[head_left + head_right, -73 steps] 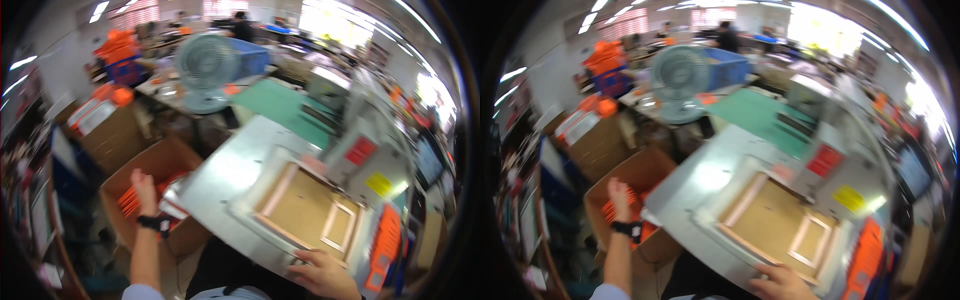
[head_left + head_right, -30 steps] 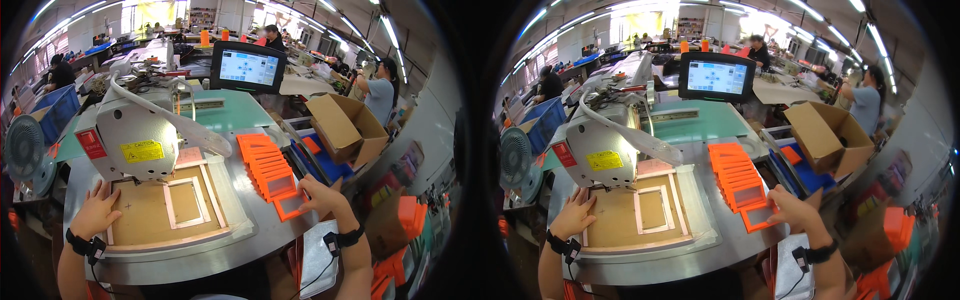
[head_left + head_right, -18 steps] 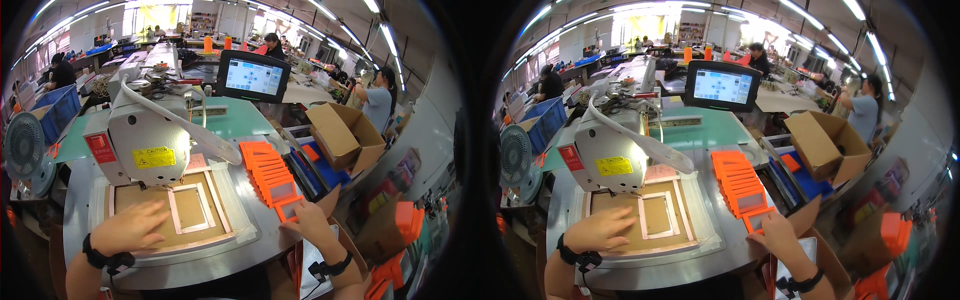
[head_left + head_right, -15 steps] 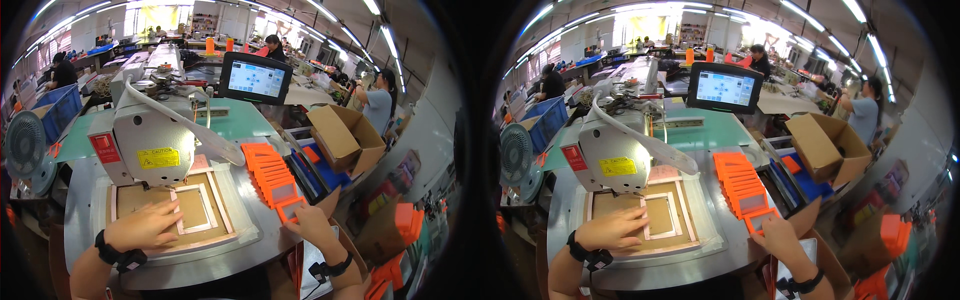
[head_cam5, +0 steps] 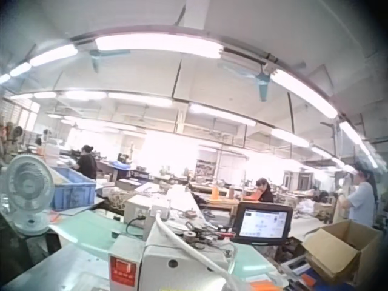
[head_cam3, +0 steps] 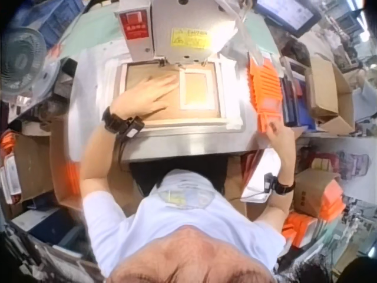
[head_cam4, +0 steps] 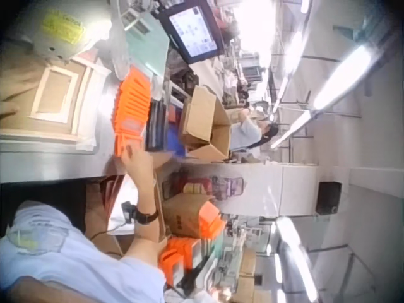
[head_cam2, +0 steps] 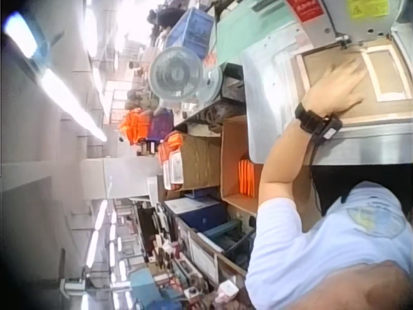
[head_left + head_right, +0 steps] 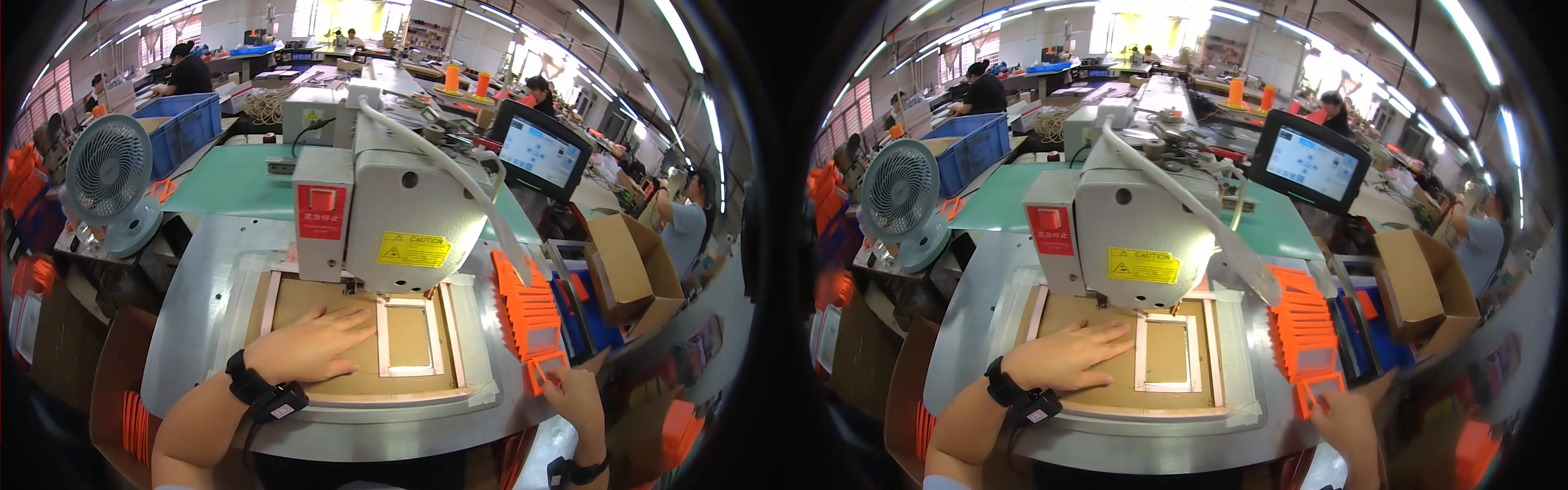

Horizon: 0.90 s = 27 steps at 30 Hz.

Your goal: Operating an industrial sewing machine to sew parts of an orange leather first aid kit.

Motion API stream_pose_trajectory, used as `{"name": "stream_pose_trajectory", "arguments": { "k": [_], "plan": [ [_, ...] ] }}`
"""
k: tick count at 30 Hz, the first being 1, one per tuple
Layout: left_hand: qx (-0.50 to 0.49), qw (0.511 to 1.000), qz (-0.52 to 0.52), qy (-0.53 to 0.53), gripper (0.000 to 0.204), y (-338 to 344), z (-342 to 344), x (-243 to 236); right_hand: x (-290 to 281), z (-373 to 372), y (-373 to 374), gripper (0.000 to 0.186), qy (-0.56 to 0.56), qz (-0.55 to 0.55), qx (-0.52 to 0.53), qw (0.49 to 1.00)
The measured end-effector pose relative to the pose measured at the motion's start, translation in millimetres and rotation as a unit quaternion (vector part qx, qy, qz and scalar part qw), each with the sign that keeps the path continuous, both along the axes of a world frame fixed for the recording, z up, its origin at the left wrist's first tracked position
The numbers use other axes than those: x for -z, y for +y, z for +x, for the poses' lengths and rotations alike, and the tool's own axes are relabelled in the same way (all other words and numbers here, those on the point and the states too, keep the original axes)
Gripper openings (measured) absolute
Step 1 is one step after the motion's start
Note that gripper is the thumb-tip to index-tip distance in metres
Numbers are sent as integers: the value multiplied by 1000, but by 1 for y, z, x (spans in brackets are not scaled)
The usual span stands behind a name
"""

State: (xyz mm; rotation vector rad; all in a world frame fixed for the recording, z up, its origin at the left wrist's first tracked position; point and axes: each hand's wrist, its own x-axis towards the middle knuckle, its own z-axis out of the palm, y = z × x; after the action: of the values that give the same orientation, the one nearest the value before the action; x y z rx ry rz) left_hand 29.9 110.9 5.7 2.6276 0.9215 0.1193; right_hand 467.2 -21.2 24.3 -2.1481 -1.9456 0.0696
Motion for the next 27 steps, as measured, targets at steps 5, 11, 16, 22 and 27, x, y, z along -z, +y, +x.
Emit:
{"name": "stream_pose_trajectory", "arguments": {
  "k": [5,11,16,22,27],
  "plan": [
    [-44,998,48,-26,61,0,1,9,16,0,-15,31,-240,0,-75,968],
    [-43,997,59,-8,62,-3,7,6,-28,-21,-1,31,-287,319,-112,896],
    [-3,998,58,-33,58,-3,15,-1,-34,-67,31,33,-193,265,-271,905],
    [1,998,26,-53,58,4,14,13,-5,-138,101,34,-117,176,-487,847],
    [-19,997,26,-68,60,0,18,10,8,-136,106,36,-106,130,-521,837]
  ]
}}
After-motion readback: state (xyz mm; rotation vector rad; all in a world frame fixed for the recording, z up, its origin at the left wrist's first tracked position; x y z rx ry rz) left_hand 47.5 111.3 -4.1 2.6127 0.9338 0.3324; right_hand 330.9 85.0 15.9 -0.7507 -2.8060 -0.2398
